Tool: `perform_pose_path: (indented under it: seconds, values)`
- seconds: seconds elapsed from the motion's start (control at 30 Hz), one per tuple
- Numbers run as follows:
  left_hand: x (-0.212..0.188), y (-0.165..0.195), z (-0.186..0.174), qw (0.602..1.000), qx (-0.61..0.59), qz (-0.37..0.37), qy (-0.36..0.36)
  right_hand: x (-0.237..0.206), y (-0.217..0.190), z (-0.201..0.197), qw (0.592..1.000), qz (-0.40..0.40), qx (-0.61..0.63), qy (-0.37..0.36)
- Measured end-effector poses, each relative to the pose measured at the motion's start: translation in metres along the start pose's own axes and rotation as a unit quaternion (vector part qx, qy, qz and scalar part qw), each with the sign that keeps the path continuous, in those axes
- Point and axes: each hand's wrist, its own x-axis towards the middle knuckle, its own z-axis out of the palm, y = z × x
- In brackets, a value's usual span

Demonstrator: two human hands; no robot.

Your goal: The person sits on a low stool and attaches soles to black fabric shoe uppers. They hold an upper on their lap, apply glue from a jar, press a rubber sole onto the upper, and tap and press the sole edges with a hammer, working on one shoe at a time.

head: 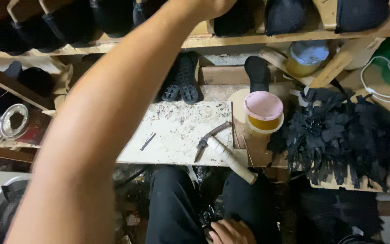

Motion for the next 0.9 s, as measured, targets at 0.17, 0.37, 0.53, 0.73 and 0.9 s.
perform_pose_path:
  seconds: [0.17, 0.37, 0.53, 0.73, 0.9]
  values:
    - [0.005, 0.007, 0.005, 0.998, -0.057, -0.011, 0.012, -0.007, -0.008, -0.009, 1.000, -0.012, -0.008, 0.011]
    - [-0.002, 0.014, 0.007, 0.963, -0.252, 0.009, 0.094, -0.013, -0.006, -0.019, 0.999, -0.038, -0.006, 0.023]
    - [-0.079, -0.015, 0.016, 0.816, -0.536, 0.161, 0.145, -0.020, -0.015, -0.027, 0.999, 0.035, -0.012, 0.003]
    - [-0.287, -0.072, 0.104, 0.821, -0.546, 0.124, 0.116, -0.022, -0.046, -0.036, 0.960, 0.079, 0.171, 0.205]
    - [-0.423, -0.070, 0.190, 0.754, -0.654, -0.048, -0.019, -0.013, -0.055, -0.060, 0.808, 0.103, 0.543, 0.204]
